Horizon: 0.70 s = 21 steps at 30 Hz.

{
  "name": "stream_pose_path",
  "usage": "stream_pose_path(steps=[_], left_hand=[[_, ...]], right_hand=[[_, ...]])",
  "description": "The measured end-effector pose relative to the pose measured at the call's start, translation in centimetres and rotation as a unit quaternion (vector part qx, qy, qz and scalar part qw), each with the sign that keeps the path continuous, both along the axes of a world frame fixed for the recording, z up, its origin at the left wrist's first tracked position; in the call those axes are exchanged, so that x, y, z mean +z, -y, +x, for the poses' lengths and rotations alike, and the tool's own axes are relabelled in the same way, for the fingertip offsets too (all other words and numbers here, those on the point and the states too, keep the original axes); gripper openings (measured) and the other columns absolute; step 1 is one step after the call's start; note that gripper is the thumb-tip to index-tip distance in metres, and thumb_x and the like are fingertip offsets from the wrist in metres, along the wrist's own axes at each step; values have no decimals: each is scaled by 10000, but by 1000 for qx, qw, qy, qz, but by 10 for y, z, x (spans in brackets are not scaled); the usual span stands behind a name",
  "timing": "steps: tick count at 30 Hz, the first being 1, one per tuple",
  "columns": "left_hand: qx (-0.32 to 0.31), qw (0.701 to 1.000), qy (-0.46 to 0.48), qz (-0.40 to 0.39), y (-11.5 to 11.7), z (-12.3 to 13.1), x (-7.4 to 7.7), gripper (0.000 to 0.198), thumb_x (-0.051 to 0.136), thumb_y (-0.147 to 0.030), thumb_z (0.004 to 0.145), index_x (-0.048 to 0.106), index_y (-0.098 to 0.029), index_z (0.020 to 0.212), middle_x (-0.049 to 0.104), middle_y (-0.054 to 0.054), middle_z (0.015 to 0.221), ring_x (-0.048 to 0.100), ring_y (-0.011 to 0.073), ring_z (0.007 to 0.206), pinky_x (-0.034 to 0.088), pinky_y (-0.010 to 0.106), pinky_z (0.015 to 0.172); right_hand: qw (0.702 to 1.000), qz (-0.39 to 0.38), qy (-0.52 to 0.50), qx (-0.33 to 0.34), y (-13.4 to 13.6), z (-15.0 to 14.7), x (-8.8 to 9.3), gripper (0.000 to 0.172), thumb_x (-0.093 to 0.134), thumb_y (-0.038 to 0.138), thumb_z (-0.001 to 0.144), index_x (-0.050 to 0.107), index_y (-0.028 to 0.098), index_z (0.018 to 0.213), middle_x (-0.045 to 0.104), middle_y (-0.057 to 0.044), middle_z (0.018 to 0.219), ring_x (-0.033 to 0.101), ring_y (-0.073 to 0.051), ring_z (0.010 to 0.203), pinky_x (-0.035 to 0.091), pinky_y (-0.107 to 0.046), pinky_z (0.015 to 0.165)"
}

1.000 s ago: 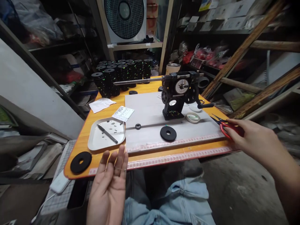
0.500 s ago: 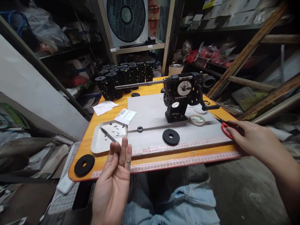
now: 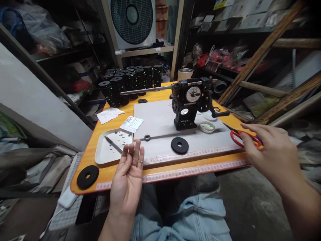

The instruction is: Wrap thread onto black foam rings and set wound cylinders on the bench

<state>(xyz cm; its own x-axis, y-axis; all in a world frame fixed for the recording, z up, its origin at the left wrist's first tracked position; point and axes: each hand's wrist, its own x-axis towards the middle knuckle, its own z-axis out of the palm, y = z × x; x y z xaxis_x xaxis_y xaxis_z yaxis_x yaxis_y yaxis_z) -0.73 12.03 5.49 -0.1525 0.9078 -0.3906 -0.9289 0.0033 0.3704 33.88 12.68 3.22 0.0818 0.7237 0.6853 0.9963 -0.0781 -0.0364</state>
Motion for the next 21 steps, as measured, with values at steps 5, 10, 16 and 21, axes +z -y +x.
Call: stream_pose_path(steps=[5,10,16,21], left_hand=[[-15,1000,10,-12,-1,8,4,399,276,12,962,597,-119,1159,763,106,986,627,237,1170,543,385,983],[-40,999,14,-28,6,16,10,402,274,16,959,616,-124,1118,761,92,981,651,227,1143,547,381,981],[-52,982,-163,84,1,12,-5,266,447,-24,925,661,-159,1005,762,83,1000,667,229,1123,462,399,1054],[-97,823,-526,193,-15,5,-23,201,611,-96,857,739,-183,986,713,102,1112,577,234,1217,238,365,1173]], right_hand=[[951,29,-111,287,24,-82,14,238,576,146,910,642,219,1127,685,-93,1020,625,-247,1003,488,-419,927],[874,-72,-193,440,33,-154,5,321,579,137,928,581,204,1242,677,-93,1123,616,-219,1022,523,-360,871],[866,-101,-217,439,17,-174,1,229,454,90,965,665,170,1002,656,-65,875,596,-174,796,515,-291,703],[912,-99,-110,383,-1,-174,1,212,498,123,951,703,175,936,663,-82,849,526,-215,773,488,-337,671]])
